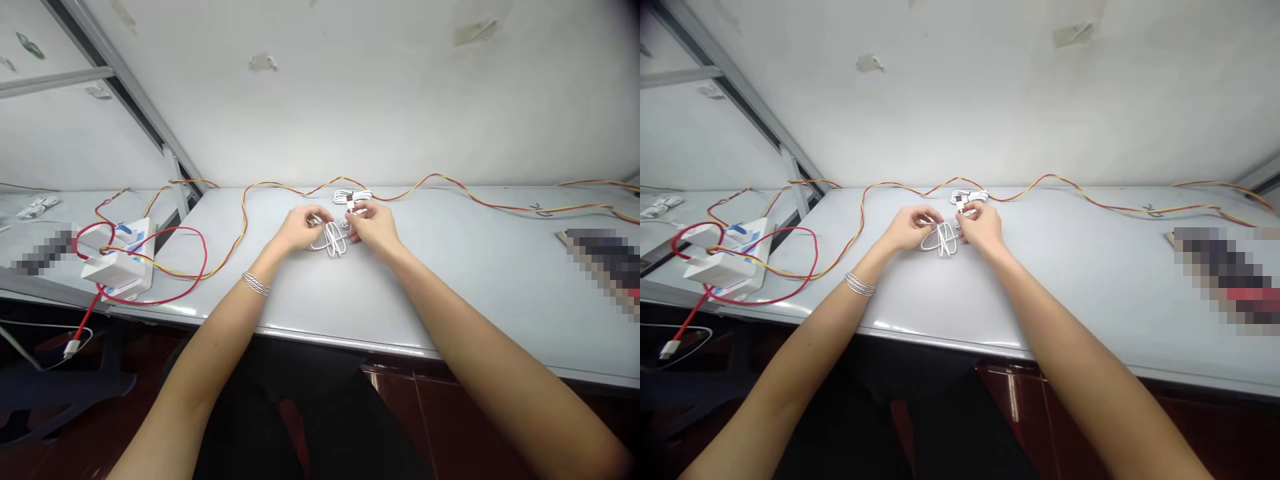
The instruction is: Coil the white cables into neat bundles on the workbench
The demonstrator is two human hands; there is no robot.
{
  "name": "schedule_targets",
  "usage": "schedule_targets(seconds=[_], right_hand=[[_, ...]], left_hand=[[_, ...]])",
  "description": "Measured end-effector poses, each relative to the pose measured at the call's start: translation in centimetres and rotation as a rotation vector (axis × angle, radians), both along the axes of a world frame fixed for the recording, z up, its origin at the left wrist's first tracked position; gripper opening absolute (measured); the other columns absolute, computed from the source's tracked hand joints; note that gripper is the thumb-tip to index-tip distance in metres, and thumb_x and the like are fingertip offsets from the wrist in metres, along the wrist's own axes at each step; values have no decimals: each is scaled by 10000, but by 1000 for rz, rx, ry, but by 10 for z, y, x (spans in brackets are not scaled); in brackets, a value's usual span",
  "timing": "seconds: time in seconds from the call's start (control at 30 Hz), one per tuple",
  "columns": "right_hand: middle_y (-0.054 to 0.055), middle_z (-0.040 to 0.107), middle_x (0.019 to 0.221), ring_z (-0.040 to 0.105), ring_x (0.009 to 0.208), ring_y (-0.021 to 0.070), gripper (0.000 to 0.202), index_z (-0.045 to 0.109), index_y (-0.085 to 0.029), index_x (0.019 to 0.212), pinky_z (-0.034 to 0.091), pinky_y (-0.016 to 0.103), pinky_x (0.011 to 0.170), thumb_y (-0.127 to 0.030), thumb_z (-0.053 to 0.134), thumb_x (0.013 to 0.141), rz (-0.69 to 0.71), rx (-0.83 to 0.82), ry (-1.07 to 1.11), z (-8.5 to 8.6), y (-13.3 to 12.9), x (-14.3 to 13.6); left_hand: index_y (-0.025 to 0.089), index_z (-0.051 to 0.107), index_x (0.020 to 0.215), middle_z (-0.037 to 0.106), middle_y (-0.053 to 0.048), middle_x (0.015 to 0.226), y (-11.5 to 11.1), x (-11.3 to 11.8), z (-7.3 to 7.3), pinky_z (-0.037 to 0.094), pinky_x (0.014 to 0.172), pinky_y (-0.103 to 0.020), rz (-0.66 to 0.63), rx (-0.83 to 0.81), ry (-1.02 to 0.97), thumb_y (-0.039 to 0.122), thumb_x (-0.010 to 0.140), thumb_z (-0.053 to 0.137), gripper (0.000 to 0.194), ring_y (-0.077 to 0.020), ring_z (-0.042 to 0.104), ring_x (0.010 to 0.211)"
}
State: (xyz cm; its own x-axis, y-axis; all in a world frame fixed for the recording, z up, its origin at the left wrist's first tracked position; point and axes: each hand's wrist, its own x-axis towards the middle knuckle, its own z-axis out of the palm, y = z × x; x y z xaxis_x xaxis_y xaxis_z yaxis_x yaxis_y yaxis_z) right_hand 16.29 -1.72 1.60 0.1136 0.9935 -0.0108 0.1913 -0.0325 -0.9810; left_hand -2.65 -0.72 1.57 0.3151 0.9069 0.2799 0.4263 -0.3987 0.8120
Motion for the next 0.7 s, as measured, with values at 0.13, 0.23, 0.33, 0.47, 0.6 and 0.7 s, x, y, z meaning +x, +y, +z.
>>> schedule_targets(seconds=[0.13, 0.23, 0.33, 0.47, 0.6, 0.7], right_hand=[[-5, 641, 628, 677, 555, 193, 119, 641, -203, 874, 572, 302, 505, -197, 707, 774, -7, -5, -11, -1, 1, 0], [13, 654, 640, 687, 570, 210, 129, 639, -199, 879, 590, 336, 553, -209, 710, 772, 0, -5, 0, -2, 1, 0], [42, 697, 722, 700, 595, 216, 138, 649, -198, 909, 593, 356, 597, -250, 691, 788, 18, -25, -20, -3, 1, 1], [72, 736, 823, 707, 619, 237, 100, 667, -232, 875, 562, 396, 676, -260, 694, 783, -57, -13, -210, -5, 3, 4], [86, 743, 795, 708, 645, 249, 61, 675, -272, 839, 535, 422, 749, -312, 701, 801, -70, -34, -268, -5, 5, 4], [72, 732, 753, 723, 709, 285, 125, 689, -261, 848, 542, 432, 753, -363, 695, 776, -95, -11, -283, -7, 6, 4]], left_hand=[[218, 784, 1011, 722, -75, 1052, -1, -6, 2, 543, 816, -348, -161, 73, 108, -6, 651, 532, 493, -209, 667, 906], [249, 792, 1053, 690, -87, 1105, -3, -6, 5, 547, 907, -386, -260, 120, 182, -20, 664, 568, 524, -239, 669, 998], [237, 784, 1098, 671, -130, 1176, -9, -1, 8, 511, 1021, -429, -302, 162, 270, 4, 727, 629, 465, -275, 647, 1099], [254, 736, 1237, 635, -137, 1366, -17, 9, 9, 426, 1122, -469, -347, 268, 514, 83, 799, 636, 481, -322, 580, 1216], [265, 680, 1306, 636, -125, 1391, -16, 16, 4, 455, 1076, -479, -333, 296, 629, 122, 840, 615, 491, -308, 586, 1173], [216, 692, 1273, 680, -157, 1263, -14, 18, 2, 469, 1037, -425, -294, 330, 637, 132, 872, 616, 418, -291, 622, 1108]])
